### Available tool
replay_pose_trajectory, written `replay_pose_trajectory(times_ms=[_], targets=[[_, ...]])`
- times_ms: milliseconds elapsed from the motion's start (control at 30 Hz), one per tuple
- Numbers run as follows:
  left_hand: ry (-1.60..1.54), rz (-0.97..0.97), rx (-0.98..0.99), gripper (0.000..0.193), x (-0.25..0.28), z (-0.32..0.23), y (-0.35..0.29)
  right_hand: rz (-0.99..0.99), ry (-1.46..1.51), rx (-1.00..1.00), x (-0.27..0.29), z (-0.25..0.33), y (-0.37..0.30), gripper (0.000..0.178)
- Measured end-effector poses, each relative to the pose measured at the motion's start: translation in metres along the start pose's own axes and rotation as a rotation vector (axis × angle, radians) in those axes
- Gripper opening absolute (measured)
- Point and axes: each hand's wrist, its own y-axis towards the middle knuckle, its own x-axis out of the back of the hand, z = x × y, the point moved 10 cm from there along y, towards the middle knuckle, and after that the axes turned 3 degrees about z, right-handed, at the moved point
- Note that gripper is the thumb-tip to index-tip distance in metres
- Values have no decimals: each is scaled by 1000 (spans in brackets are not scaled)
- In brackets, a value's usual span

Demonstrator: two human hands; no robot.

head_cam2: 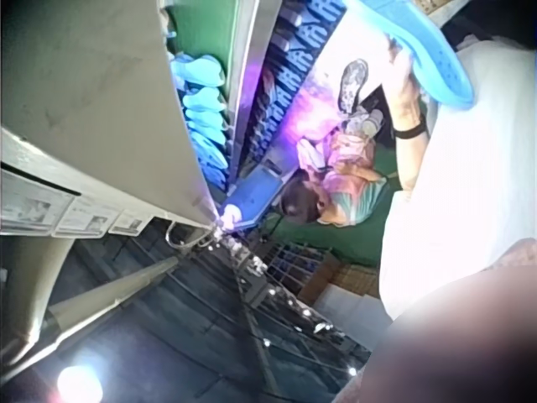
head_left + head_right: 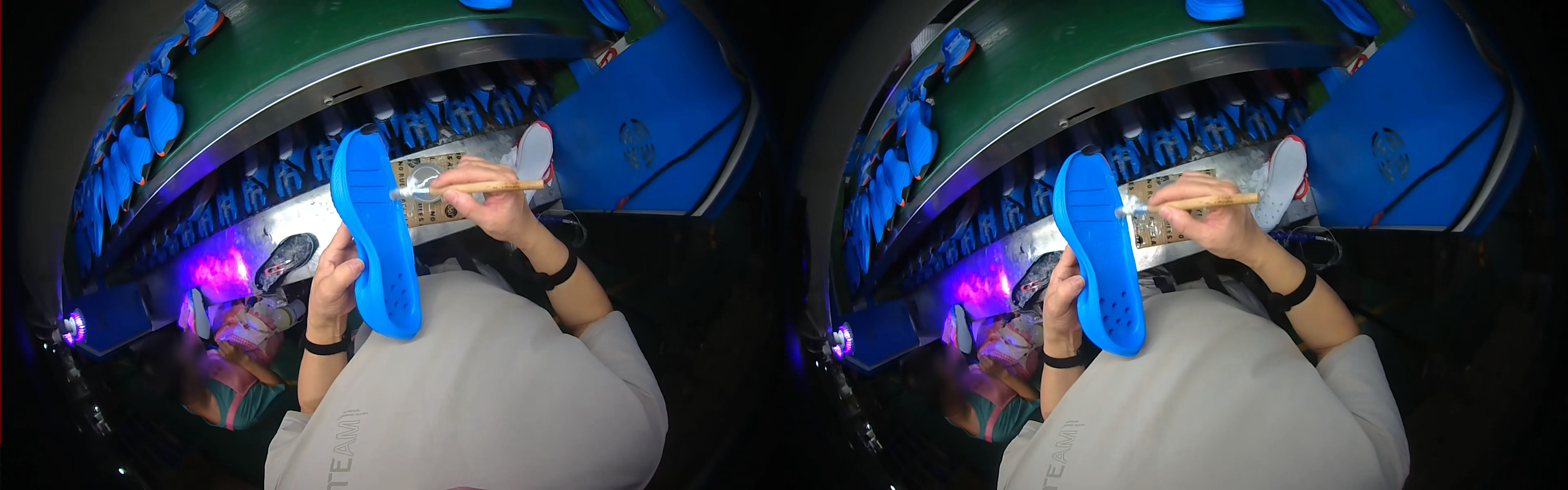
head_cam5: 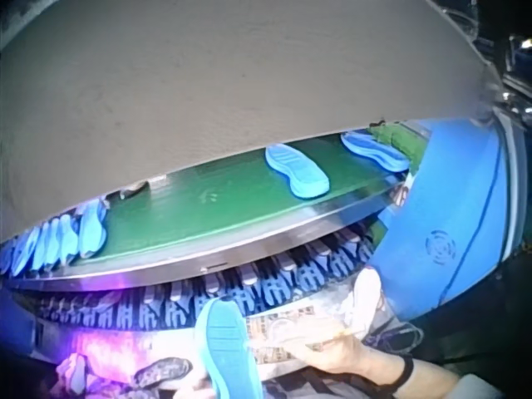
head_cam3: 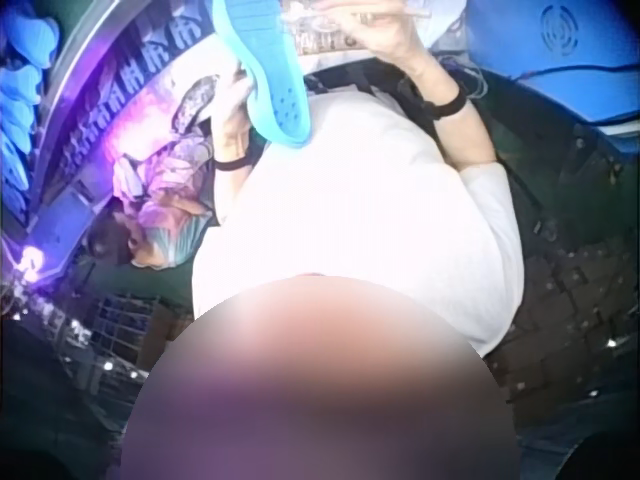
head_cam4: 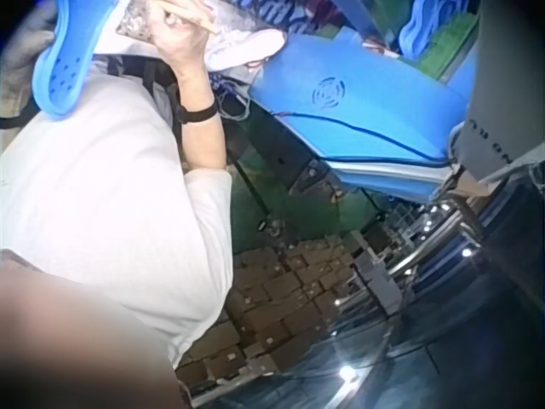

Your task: Applying glue to blue shoe soles using a brush in a shoe manufacturing facility.

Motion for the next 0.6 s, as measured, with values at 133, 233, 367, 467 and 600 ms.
replay_pose_trajectory(times_ms=[133,233,367,467,600], targets=[[25,32,5,83,-5,-2,-2,-202,-49,58,20,2,8,15],[38,44,13,84,-7,-6,-4,-209,-74,88,20,10,9,15],[133,-12,-66,85,-4,-21,-5,-81,-54,116,1,24,4,13],[158,-29,-108,85,-4,-30,-6,15,13,111,-10,30,1,13],[144,-14,-83,85,-4,-31,-6,30,31,158,-11,41,-1,14]])
